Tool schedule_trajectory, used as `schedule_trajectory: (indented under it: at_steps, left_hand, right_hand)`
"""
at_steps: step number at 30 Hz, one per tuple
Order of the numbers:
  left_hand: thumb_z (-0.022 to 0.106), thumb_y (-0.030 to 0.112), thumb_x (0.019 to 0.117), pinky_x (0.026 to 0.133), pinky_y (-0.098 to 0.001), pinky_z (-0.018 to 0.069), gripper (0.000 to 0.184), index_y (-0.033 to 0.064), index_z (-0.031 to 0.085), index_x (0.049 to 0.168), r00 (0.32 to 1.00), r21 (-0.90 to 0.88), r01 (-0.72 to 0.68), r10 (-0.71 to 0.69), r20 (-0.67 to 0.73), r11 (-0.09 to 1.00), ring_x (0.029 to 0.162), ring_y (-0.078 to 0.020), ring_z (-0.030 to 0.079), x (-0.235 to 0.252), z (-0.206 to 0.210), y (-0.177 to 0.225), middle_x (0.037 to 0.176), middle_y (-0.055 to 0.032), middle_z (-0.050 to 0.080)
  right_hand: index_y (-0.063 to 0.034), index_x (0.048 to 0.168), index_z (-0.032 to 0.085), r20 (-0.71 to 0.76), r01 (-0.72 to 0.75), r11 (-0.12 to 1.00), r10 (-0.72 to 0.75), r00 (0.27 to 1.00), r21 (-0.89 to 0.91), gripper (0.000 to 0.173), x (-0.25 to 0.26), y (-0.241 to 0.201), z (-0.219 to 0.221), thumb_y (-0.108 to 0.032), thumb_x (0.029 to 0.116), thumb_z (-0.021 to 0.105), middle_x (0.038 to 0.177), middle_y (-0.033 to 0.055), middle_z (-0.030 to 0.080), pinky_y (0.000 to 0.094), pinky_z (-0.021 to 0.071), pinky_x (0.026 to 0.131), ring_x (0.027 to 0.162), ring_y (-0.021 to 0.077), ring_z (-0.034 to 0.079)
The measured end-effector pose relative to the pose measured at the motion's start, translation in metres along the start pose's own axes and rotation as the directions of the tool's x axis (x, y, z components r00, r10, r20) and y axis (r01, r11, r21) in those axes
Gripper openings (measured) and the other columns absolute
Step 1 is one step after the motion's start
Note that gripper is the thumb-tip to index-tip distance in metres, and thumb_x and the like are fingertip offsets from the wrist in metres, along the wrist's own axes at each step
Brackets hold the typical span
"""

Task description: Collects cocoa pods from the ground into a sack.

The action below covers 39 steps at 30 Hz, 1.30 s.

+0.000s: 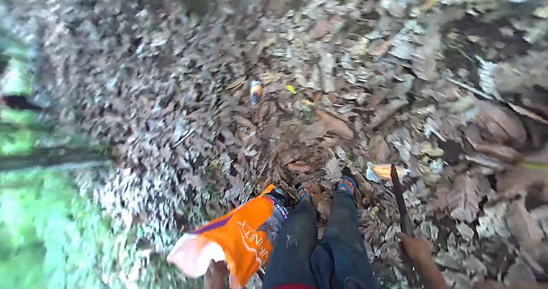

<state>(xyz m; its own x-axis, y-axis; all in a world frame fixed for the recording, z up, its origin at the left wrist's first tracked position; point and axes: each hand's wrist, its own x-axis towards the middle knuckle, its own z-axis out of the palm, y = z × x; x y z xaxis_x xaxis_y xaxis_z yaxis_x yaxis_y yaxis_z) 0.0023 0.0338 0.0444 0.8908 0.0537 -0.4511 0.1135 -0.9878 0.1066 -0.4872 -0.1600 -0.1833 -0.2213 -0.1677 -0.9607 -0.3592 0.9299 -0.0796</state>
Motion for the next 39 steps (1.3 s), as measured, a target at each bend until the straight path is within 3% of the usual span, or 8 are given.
schedule_trajectory:
  at_steps: [7, 13, 18, 23, 28, 32, 36, 39]
  left_hand:
    - [0.063, 0.042, 0.1003, 0.11, -0.0604, 0.0425, 0.069, -0.01, 0.048, 0.142, 0.928, -0.028, 0.361, -0.362, -0.091, 0.932, 0.133, -0.0465, 0.052, 0.016, -0.004, -0.058, 0.141, -0.0353, 0.053]
    - [0.053, 0.055, 0.103, 0.094, -0.0584, 0.0485, 0.079, -0.0104, 0.041, 0.145, 0.909, -0.593, 0.335, -0.416, -0.001, 0.732, 0.113, -0.0416, 0.058, 0.051, 0.018, -0.045, 0.131, -0.0342, 0.054]
    - [0.055, 0.051, 0.1033, 0.09, -0.0574, 0.0504, 0.075, -0.0041, 0.036, 0.15, 0.83, -0.673, 0.492, -0.53, 0.172, 0.553, 0.11, -0.0388, 0.059, 0.103, 0.011, -0.056, 0.133, -0.0305, 0.055]
    - [0.05, 0.036, 0.1083, 0.087, -0.051, 0.0549, 0.058, -0.0059, 0.04, 0.147, 0.811, -0.68, 0.544, -0.517, 0.276, 0.491, 0.102, -0.0339, 0.066, 0.125, 0.023, -0.093, 0.127, -0.0282, 0.062]
    - [0.036, 0.026, 0.1107, 0.063, -0.0357, 0.052, 0.035, -0.0037, 0.051, 0.123, 0.839, -0.84, 0.401, -0.516, 0.176, 0.365, 0.068, -0.0156, 0.056, 0.131, 0.019, -0.112, 0.088, -0.0115, 0.059]
    - [0.045, 0.013, 0.1062, 0.097, -0.0489, 0.0523, 0.042, -0.01, 0.044, 0.141, 0.81, -0.902, 0.199, -0.583, -0.069, 0.383, 0.114, -0.0302, 0.06, 0.122, -0.024, -0.117, 0.13, -0.027, 0.057]
    - [0.029, 0.022, 0.1124, 0.105, -0.0499, 0.0456, 0.048, -0.0145, 0.051, 0.133, 0.736, -0.784, 0.276, -0.647, -0.199, 0.556, 0.122, -0.0358, 0.058, 0.141, -0.046, -0.147, 0.131, -0.0324, 0.057]
    - [0.029, 0.022, 0.1129, 0.109, -0.0509, 0.043, 0.049, -0.0159, 0.05, 0.134, 0.783, -0.727, 0.224, -0.564, -0.262, 0.649, 0.125, -0.0383, 0.057, 0.148, -0.059, -0.147, 0.132, -0.0349, 0.057]
  right_hand:
    - [0.0068, 0.119, 0.057, 0.101, 0.247, 0.93, -0.228, 0.968, -0.273, 0.032, -0.096, -0.082, 0.031, -0.021, 0.1031, 0.06, 0.073, 0.011, 0.062, 0.0414, 0.0563, 0.056, 0.056, 0.0201, 0.062]
    - [0.005, 0.112, 0.061, 0.315, 0.517, 0.706, -0.41, 0.856, -0.485, 0.025, -0.189, -0.162, 0.071, -0.015, 0.0974, 0.062, 0.067, 0.0098, 0.063, 0.041, 0.0561, 0.054, 0.053, 0.0209, 0.062]
    - [-0.0051, 0.101, 0.063, 0.567, 0.714, 0.565, -0.455, 0.687, -0.413, 0.026, -0.277, -0.193, 0.133, -0.025, 0.0844, 0.067, 0.06, 0.0003, 0.061, 0.0341, 0.0549, 0.048, 0.047, 0.0143, 0.06]
    - [-0.0123, 0.095, 0.064, 0.887, 0.692, 0.696, -0.178, 0.426, -0.192, 0.013, -0.343, -0.197, 0.176, -0.022, 0.0877, 0.07, 0.066, -0.0039, 0.064, 0.0322, 0.0561, 0.054, 0.054, 0.0105, 0.062]
    - [-0.0177, 0.094, 0.065, 0.947, 0.563, 0.762, 0.276, 0.165, -0.321, 0.019, -0.352, -0.218, 0.219, -0.036, 0.0906, 0.07, 0.065, -0.0048, 0.062, 0.0294, 0.0539, 0.051, 0.053, 0.0085, 0.06]
    - [-0.0124, 0.101, 0.059, 0.822, 0.61, 0.553, 0.428, 0.376, -0.567, 0.027, -0.365, -0.22, 0.279, -0.038, 0.0952, 0.063, 0.065, -0.0002, 0.059, 0.0327, 0.0551, 0.05, 0.052, 0.0134, 0.061]
    - [0.0025, 0.125, 0.062, 0.658, 0.636, -0.468, 0.142, 0.739, -0.613, 0.041, -0.407, -0.197, 0.357, -0.028, 0.0984, 0.064, 0.106, 0.0268, 0.069, 0.0636, 0.0532, 0.084, 0.101, 0.0448, 0.068]
    - [-0.0008, 0.121, 0.065, 0.636, 0.575, -0.559, 0.106, 0.764, -0.597, 0.042, -0.389, -0.213, 0.361, -0.035, 0.096, 0.066, 0.114, 0.0272, 0.068, 0.0694, 0.0496, 0.089, 0.111, 0.0482, 0.065]
